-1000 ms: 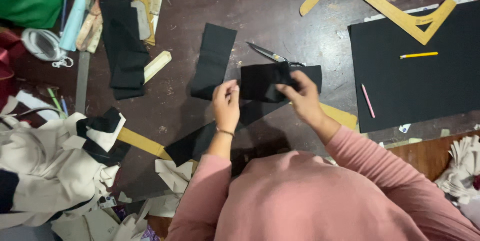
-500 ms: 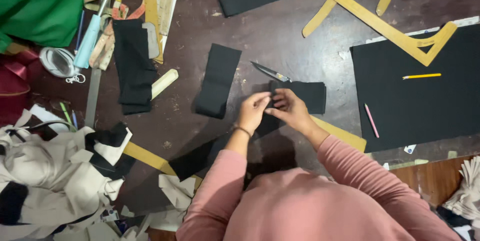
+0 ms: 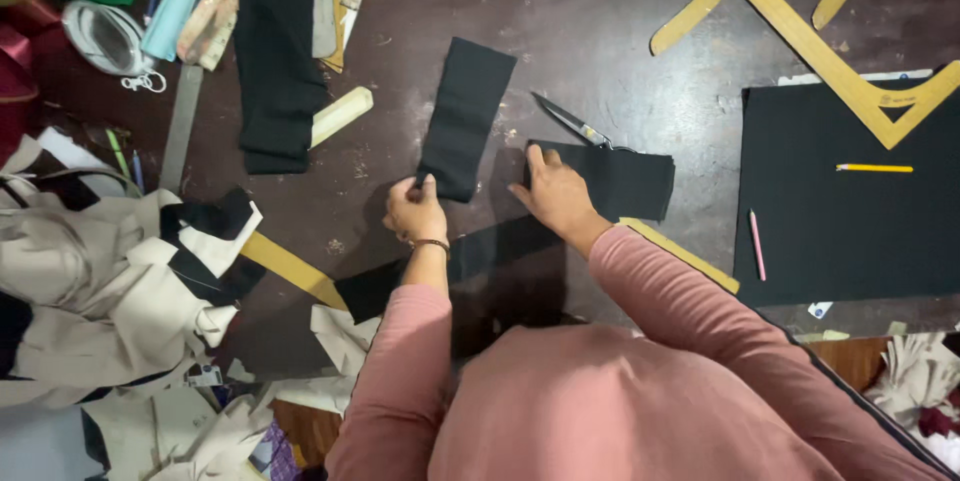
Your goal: The person folds a piece of black fabric, places a wooden ruler on it, and uses scissors to cut along the ruler's edge. The person then removes the ruler and continues cutting the fabric.
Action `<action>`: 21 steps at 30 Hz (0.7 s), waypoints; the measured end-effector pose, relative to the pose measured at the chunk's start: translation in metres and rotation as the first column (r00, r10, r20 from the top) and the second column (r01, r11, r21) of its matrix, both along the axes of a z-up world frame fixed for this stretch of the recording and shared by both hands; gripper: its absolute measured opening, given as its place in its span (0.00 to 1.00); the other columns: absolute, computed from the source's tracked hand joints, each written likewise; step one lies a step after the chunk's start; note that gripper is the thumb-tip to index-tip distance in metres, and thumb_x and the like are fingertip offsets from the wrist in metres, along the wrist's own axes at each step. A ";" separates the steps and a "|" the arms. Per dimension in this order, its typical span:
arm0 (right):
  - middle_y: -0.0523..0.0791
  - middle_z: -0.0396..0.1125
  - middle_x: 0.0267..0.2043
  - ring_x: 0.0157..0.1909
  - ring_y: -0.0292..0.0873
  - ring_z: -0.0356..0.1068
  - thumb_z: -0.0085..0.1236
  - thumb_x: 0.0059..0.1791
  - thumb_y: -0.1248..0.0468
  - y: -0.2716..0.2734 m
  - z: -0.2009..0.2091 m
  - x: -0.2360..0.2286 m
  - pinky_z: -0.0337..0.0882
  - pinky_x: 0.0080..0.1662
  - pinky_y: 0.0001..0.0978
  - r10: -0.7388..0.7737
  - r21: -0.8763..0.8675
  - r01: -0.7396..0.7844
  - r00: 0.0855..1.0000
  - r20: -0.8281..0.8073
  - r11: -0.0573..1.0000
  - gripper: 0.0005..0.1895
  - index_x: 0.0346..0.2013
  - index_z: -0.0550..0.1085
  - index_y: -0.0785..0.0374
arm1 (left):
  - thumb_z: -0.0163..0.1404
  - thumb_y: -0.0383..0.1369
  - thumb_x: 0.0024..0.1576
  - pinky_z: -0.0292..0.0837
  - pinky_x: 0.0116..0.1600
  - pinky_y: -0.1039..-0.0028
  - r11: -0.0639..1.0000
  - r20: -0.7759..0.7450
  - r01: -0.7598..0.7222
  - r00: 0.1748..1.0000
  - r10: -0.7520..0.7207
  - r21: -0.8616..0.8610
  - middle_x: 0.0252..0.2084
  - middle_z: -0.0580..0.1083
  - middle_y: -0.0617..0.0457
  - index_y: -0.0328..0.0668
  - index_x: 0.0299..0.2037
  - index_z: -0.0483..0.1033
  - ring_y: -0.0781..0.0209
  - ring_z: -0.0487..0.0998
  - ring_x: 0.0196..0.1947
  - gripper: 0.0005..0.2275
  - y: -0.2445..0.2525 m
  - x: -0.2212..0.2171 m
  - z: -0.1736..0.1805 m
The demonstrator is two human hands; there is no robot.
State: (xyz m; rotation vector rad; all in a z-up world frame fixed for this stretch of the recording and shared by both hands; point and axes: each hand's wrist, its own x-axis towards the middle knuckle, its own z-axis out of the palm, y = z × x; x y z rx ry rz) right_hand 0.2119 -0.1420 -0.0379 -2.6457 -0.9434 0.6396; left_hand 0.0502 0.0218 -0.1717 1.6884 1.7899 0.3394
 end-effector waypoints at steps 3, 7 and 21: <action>0.56 0.70 0.45 0.44 0.65 0.76 0.59 0.47 0.60 -0.003 -0.010 0.012 0.76 0.46 0.56 0.027 0.006 -0.027 0.999 -0.043 1.000 0.20 0.50 0.64 0.62 | 0.65 0.40 0.52 0.73 0.49 0.70 0.999 0.124 -0.014 0.992 0.020 -0.047 0.40 0.73 0.59 0.55 0.42 0.75 0.55 0.79 0.41 0.13 0.003 0.007 0.005; 0.54 0.66 0.39 0.43 0.67 0.73 0.56 0.45 0.67 -0.016 0.032 0.015 0.74 0.44 0.58 -0.064 0.346 0.069 0.998 -0.024 0.936 0.24 0.55 0.65 0.63 | 0.62 0.26 0.52 0.82 0.41 0.68 0.996 0.440 0.035 0.898 0.006 -0.086 0.46 0.75 0.48 0.47 0.53 0.67 0.48 0.81 0.44 0.21 -0.018 0.013 0.065; 0.41 0.64 0.32 0.32 0.36 0.62 0.67 0.50 0.67 0.002 0.100 0.113 0.62 0.37 0.29 0.078 0.645 0.108 0.964 -0.253 0.757 0.12 0.45 0.74 0.60 | 0.48 0.30 0.66 0.76 0.57 0.67 0.830 0.743 0.558 0.559 -0.369 -0.007 0.53 0.76 0.46 0.43 0.57 0.72 0.54 0.80 0.52 0.11 -0.036 -0.023 0.212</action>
